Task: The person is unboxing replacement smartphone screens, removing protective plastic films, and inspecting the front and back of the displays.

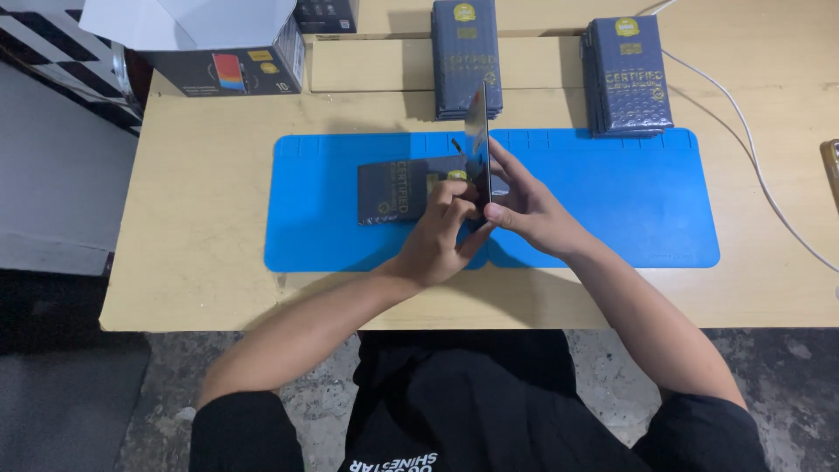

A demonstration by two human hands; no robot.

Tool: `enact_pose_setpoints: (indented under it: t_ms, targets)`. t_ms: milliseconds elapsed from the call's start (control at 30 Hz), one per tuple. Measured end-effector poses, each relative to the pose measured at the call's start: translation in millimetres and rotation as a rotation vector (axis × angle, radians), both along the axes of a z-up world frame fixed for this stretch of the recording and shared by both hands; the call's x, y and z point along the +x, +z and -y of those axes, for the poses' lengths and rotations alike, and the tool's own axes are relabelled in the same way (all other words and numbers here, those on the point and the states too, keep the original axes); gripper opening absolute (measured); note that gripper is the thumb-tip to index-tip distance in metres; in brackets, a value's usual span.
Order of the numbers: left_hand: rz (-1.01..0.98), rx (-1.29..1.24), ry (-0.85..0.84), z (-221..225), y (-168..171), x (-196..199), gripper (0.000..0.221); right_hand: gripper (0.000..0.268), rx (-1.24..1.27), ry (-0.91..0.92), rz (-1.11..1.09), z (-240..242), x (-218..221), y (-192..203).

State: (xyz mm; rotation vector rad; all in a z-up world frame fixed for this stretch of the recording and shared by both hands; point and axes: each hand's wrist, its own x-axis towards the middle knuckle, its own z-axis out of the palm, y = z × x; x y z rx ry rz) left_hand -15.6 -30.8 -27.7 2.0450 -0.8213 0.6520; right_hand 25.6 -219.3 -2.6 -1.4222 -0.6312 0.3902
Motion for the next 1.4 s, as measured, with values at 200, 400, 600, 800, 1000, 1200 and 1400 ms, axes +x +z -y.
enact_pose_setpoints:
  t_ms: [200,400,600,800,1000,1200,1400]
  targets:
    - [-0.211,-0.097,-0.176,-15.1,26.0,1.7,0.032,0.103,0.040,-0.020,-0.013,6.8,0.1,-1.9]
    - [-0.301,-0.182,-0.220,-17.7,30.5,4.2,0.037,0.124,-0.009,0.000,0.051,5.9,4.3,-7.9]
    - [-0.203,-0.228,-0.192,-20.9,31.1,14.2,0.033,0.124,-0.108,0.010,0.163,-4.0,-0.6,-8.8]
    - [-0.121,-0.293,-0.130,-28.9,39.3,20.3,0.026,0.132,-0.219,0.049,0.288,-14.0,-10.5,8.8]
    - [-0.061,-0.334,-0.080,-44.4,48.7,26.7,0.033,0.129,-0.320,0.116,0.411,-20.1,-20.9,15.1]
    - [0.006,-0.375,-0.113,-56.0,56.2,26.8,0.039,0.116,-0.453,0.125,0.575,-20.5,-24.5,28.9]
    - [-0.021,-0.342,-0.111,-47.3,58.3,21.7,0.030,0.112,-0.369,0.136,0.509,-19.6,-24.9,26.4]
